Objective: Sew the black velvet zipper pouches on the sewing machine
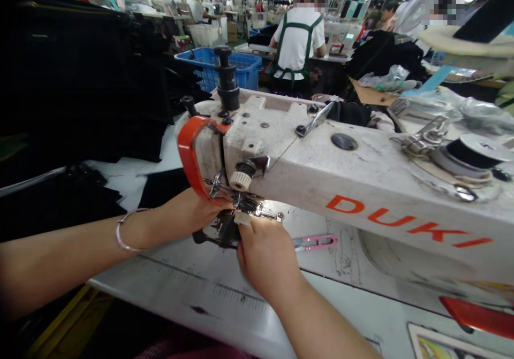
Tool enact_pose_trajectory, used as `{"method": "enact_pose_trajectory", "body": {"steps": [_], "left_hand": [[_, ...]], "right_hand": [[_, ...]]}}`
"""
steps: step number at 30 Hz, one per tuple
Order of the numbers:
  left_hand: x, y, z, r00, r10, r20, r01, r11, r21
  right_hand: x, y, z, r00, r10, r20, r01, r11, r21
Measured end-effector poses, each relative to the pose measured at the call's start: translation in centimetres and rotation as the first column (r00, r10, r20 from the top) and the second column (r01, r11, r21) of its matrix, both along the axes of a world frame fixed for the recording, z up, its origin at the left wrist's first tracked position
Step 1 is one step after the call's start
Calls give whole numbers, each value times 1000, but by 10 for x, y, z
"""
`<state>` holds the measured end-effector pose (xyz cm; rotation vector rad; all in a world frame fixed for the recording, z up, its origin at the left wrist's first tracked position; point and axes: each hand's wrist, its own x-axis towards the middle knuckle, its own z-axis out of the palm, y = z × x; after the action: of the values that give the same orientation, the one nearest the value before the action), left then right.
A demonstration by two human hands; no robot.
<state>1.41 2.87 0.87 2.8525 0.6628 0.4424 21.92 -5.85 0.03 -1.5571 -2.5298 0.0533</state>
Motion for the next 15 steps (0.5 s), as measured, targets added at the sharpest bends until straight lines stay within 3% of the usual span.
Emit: {"method": "enact_pose_trajectory", "body": {"steps": [5, 9, 15], "left_hand": [[4, -29, 1, 993, 106, -52, -108, 993, -38], [6, -28, 4, 994, 102, -27, -103, 993, -54], [3, -17, 27, 970, 197, -139, -209, 975, -71]], "right_hand": [[-1, -2, 0, 1000, 1, -5, -1, 1000, 1], [0, -2, 0, 999, 18, -28, -18, 1000, -7], [-2, -4, -1, 989, 107, -102, -103, 994, 37]]}}
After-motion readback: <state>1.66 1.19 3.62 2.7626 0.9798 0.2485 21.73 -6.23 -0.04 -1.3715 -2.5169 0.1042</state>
